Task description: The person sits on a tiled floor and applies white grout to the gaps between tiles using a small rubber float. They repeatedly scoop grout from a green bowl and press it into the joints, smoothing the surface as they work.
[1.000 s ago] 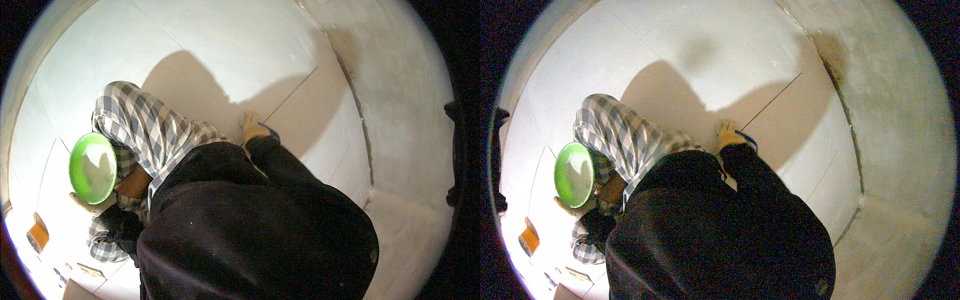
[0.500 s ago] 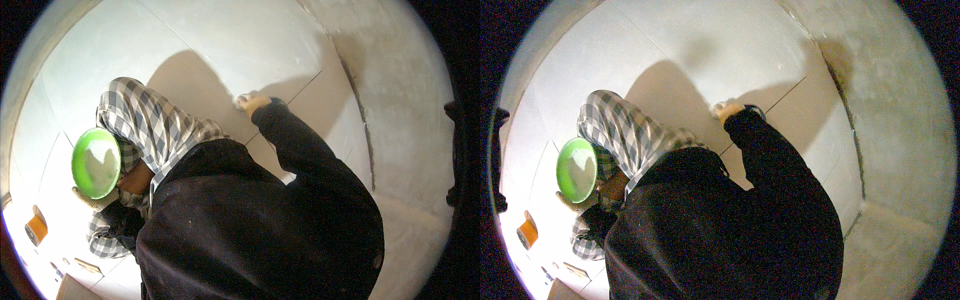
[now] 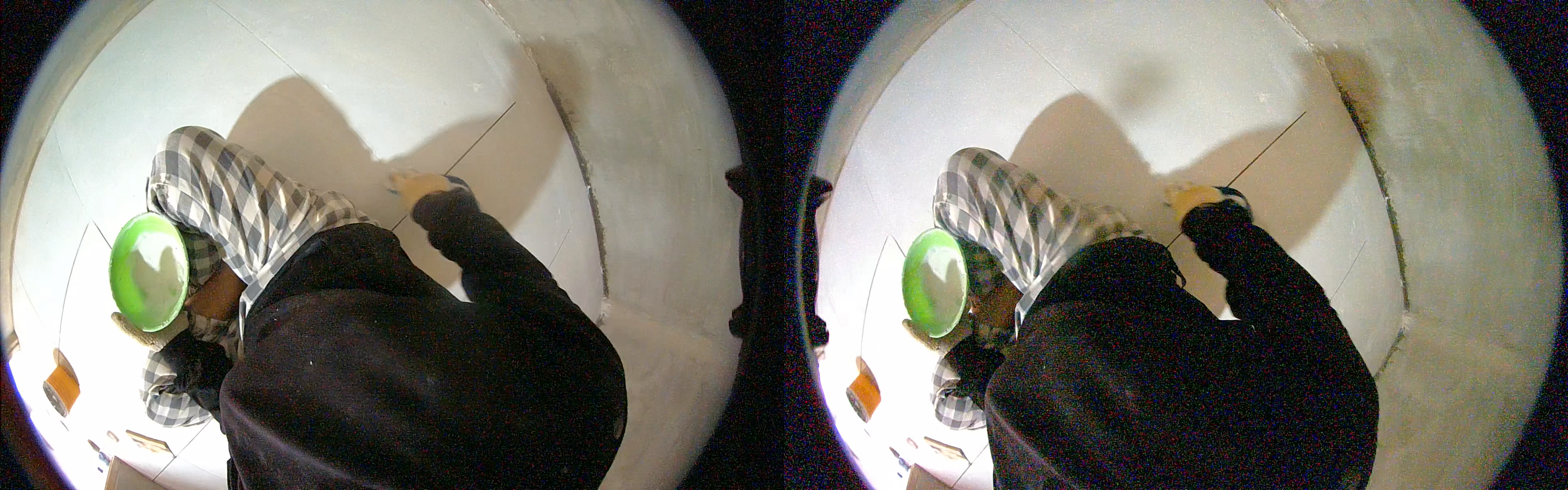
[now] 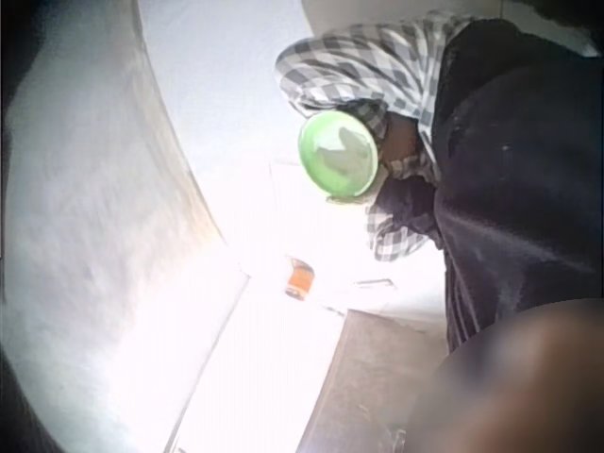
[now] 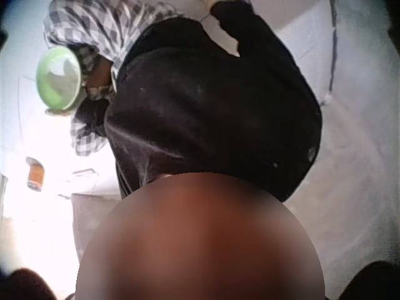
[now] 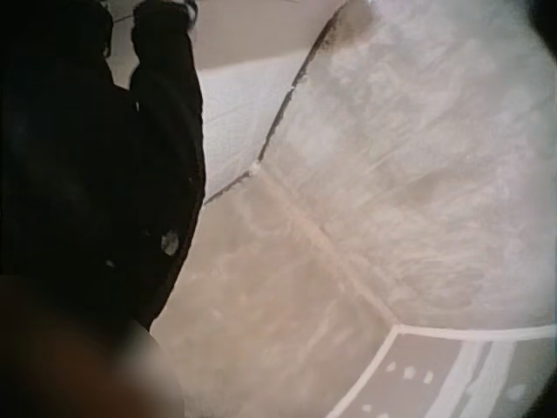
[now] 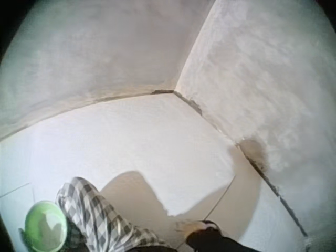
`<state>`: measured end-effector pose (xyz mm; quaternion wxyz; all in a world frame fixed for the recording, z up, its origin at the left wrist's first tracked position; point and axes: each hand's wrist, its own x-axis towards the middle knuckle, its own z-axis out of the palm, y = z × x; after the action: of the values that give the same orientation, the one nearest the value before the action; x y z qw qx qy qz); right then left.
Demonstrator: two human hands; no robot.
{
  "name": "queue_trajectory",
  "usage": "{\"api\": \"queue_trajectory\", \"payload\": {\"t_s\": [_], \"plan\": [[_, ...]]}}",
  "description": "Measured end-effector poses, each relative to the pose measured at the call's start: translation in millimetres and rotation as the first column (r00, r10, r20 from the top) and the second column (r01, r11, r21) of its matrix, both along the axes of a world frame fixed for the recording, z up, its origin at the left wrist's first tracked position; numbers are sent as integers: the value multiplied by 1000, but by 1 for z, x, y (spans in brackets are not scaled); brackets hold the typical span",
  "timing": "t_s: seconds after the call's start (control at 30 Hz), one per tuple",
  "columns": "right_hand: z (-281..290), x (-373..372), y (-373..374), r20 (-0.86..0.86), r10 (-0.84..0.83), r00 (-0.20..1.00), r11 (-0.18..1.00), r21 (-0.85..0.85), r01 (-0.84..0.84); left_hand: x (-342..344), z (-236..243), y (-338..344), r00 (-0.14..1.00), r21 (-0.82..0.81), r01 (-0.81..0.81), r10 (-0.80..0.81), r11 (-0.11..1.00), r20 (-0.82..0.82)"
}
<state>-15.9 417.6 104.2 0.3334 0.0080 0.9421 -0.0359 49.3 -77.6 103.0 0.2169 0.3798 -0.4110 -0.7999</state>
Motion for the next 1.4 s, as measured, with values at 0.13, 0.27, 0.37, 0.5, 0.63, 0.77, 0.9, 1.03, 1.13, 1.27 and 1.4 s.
{"api": "queue_trajectory", "payload": {"t_s": [0.13, 0.27, 0.37, 0.5, 0.63, 0.77, 0.9, 1.03, 1.13, 1.27, 1.4], "plan": [[-28, 19, -25, 127, 231, 965, 955, 159, -250, 3, -1, -1, 999, -109, 27, -23, 994, 35], [-24, 66, 14, 461, -28, 887, 972, 220, -84, 5, -1, -1, 990, -86, 106, -113, 991, -86], [-8, 69, 49, 468, 104, 878, 956, 195, -217, 5, -3, -4, 994, 39, 50, -46, 998, -98], [-24, 63, 49, 105, -188, 976, 966, 200, 165, 5, -16, -13, 985, -252, 159, -171, 955, -28], [-67, 101, 24, 47, 112, 993, 909, 399, -121, 14, -33, -14, 969, -818, 244, -106, 520, 222], [-61, 118, 41, 377, 277, 884, 915, 179, -362, 17, -31, -9, 956, -808, 293, -143, 510, 257], [-32, 55, 60, 538, 70, 840, 929, 272, -251, 13, -28, -3, 991, -619, 115, -46, 777, 126], [-21, -3, 52, 57, 156, 986, 956, 244, -165, 12, -28, -5, 969, -782, 217, -33, 584, 244], [-32, 1, 47, 44, 202, 978, 954, 218, -207, 16, -29, -7, 983, -596, 183, -152, 782, 102], [-46, 73, 62, 166, 87, 982, 969, 214, -122, 18, -25, -4, 970, -738, 241, -143, 630, 194], [-36, 82, 87, 443, -12, 897, 952, 278, -124, 8, -13, -1, 981, -355, 185, -192, 916, 15]]}}
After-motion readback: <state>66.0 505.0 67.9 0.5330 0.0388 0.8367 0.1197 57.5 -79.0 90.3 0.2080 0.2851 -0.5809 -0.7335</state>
